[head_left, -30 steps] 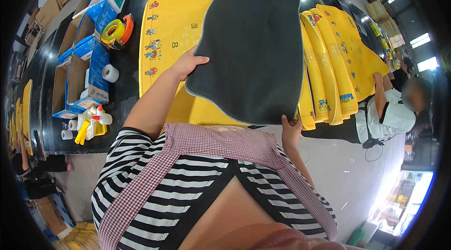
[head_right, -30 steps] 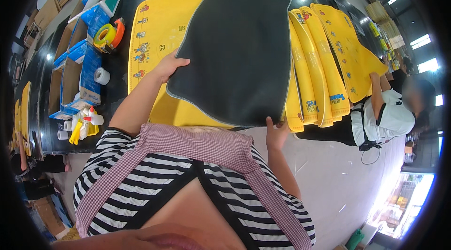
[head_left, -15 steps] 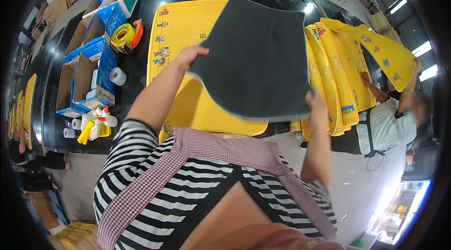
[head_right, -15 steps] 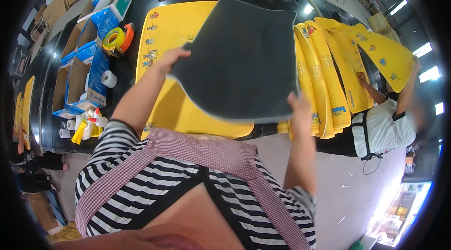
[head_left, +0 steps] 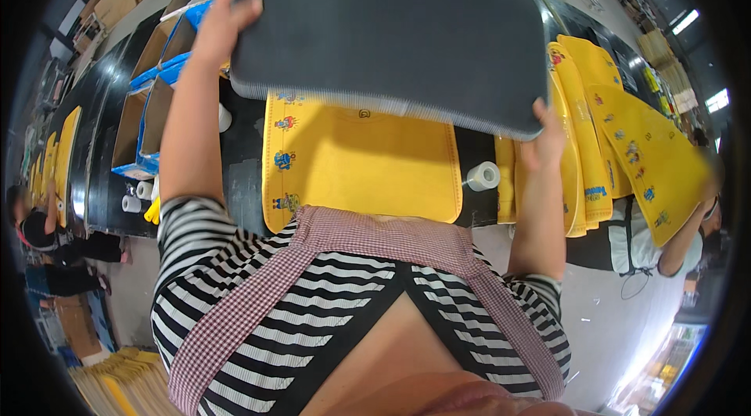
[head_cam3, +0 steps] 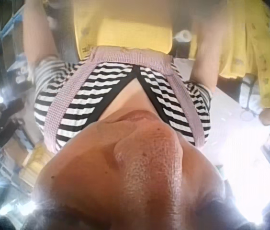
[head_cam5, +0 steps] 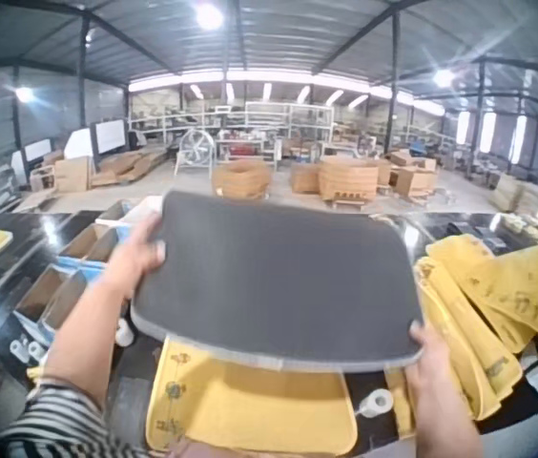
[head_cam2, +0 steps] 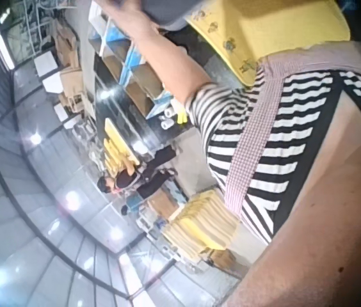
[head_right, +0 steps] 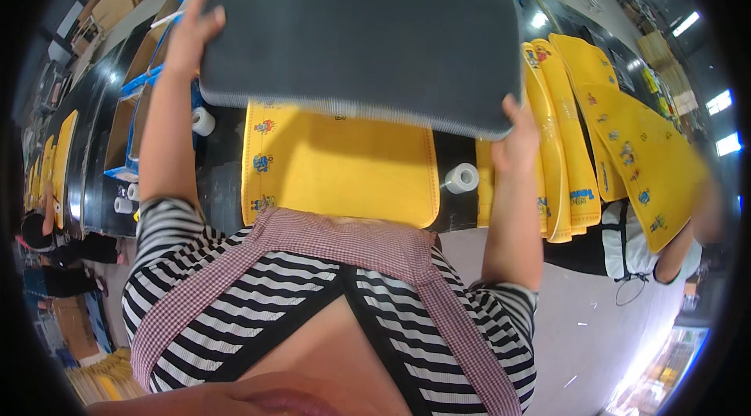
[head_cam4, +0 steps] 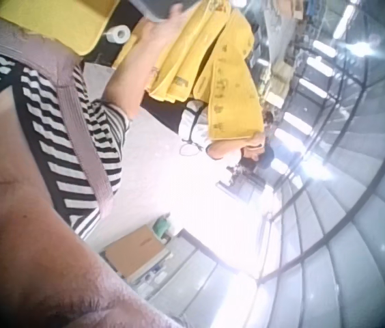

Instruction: The person repeatedly rolls yellow play mats on a black workbench, secures each roll with white tape, and stacks the finished rolls. They also handle a black mat, placing it on the workbench and rolling it similarly.

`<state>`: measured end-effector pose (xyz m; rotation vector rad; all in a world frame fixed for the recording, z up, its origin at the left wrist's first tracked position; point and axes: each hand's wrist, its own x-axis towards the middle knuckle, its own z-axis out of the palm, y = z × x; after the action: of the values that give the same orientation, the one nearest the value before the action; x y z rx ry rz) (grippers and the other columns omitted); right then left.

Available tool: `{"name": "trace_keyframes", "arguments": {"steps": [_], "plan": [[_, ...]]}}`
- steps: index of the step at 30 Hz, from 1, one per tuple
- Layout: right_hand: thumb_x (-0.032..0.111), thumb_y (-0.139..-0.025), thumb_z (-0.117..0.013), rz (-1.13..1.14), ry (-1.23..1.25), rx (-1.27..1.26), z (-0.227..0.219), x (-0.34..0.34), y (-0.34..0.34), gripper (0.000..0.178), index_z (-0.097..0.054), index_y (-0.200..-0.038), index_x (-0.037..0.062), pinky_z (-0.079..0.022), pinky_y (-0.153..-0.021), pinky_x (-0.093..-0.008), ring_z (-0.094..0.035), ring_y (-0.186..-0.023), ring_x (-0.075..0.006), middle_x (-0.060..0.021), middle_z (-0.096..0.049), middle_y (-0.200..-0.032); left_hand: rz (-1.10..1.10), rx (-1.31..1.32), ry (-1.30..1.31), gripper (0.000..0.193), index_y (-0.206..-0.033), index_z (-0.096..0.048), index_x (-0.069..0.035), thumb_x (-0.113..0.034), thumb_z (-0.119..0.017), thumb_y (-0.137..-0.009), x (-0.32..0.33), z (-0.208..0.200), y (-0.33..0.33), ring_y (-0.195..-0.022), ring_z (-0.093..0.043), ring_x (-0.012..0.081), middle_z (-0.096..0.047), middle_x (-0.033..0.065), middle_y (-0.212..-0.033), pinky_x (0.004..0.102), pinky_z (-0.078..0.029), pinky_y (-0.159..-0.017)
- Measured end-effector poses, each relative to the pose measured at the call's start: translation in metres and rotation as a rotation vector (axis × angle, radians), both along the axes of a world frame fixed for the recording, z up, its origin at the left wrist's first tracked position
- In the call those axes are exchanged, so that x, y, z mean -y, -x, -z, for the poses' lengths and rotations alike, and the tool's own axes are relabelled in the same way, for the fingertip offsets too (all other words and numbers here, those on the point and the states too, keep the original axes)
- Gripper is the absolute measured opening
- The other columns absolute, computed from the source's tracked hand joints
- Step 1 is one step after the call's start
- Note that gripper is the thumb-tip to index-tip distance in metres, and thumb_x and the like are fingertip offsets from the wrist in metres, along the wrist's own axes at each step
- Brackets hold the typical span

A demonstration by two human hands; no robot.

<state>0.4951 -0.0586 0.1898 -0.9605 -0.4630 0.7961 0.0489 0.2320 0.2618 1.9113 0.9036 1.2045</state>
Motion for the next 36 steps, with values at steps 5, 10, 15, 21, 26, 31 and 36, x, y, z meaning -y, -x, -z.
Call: {"name": "trace_keyframes", "arguments": {"steps": [5, 10, 15, 21, 26, 31, 36], "plan": [[0.010, -0.099, -0.063, -0.293, 0.421, 0.032, 0.168, 0.034, 0.033, 0.031, -0.062, -0.126, -0.0035, -0.052, -0.096, -0.0358, -0.065, -0.107, -0.0225, -0.0123, -0.068, -0.117, -0.084, -0.436, 0.246, 0.081, -0.163, -0.033, -0.007, -0.001, -0.070, -0.092, 0.113, 0.175, 0.087, -0.153, -0.037, 0.0303, -0.039, 0.0190, -0.166, 0.0376, -0.027, -0.127], [0.008, -0.099, -0.060, -0.286, 0.662, 0.139, 0.236, 0.059, 0.051, 0.021, -0.064, -0.116, -0.0032, -0.052, -0.089, -0.0349, -0.065, -0.098, -0.0201, -0.0110, -0.069, -0.107, -0.287, -0.427, 0.456, 0.083, -0.161, -0.036, -0.007, -0.004, -0.076, -0.089, 0.164, 0.246, 0.088, -0.142, -0.052, 0.0359, -0.053, 0.0236, -0.153, 0.0376, -0.040, -0.117], [0.012, -0.098, -0.064, -0.310, 0.671, 0.405, 0.252, 0.072, 0.031, 0.020, -0.066, -0.110, -0.0038, -0.051, -0.085, -0.0341, -0.065, -0.093, -0.0181, -0.0091, -0.069, -0.102, -0.201, -0.479, 0.468, 0.087, -0.162, -0.035, -0.008, -0.009, -0.079, -0.087, 0.170, 0.259, 0.101, -0.140, -0.054, 0.0370, -0.056, 0.0236, -0.151, 0.0391, -0.044, -0.115], [0.015, -0.096, -0.067, -0.312, 0.866, 0.411, 0.224, 0.107, 0.041, 0.024, -0.068, -0.110, -0.0047, -0.051, -0.084, -0.0341, -0.064, -0.089, -0.0188, -0.0108, -0.071, -0.099, -0.325, -0.336, 0.572, 0.083, -0.159, -0.036, -0.003, -0.013, -0.081, -0.090, 0.208, 0.252, 0.095, -0.129, -0.061, 0.0312, -0.061, 0.0247, -0.142, 0.0390, -0.048, -0.110], [0.024, -0.098, -0.065, -0.380, 0.894, 0.644, 0.182, 0.092, 0.052, 0.033, -0.069, -0.112, -0.0059, -0.051, -0.087, -0.0376, -0.065, -0.092, -0.0212, -0.0107, -0.072, -0.103, -0.220, -0.097, 1.145, 0.055, -0.144, -0.053, 0.000, -0.017, -0.076, -0.096, 0.220, 0.266, 0.126, -0.110, -0.069, 0.0237, -0.070, 0.0172, -0.124, 0.0342, -0.055, -0.096], [0.026, -0.097, -0.070, -0.514, 0.733, 0.365, 0.166, -0.053, 0.022, 0.037, -0.069, -0.126, 0.0037, -0.051, -0.100, -0.0483, -0.062, -0.112, -0.0305, -0.0141, -0.068, -0.121, -0.071, -0.205, 0.994, 0.030, -0.119, -0.070, -0.004, -0.025, -0.073, -0.098, 0.104, 0.223, 0.079, -0.101, -0.066, 0.0223, -0.071, 0.0079, -0.113, 0.0364, -0.052, -0.092], [0.012, -0.101, -0.064, -0.266, -0.162, 0.113, -0.062, -0.214, 0.011, 0.010, -0.062, -0.106, 0.0034, -0.060, -0.083, -0.0548, -0.066, -0.096, -0.0327, -0.0124, -0.064, -0.109, -0.261, 0.237, 0.409, 0.028, -0.123, -0.068, -0.006, -0.023, -0.069, -0.101, -0.077, 0.035, 0.081, -0.098, -0.072, 0.0230, -0.074, 0.0096, -0.112, 0.0361, -0.060, -0.089]]}}
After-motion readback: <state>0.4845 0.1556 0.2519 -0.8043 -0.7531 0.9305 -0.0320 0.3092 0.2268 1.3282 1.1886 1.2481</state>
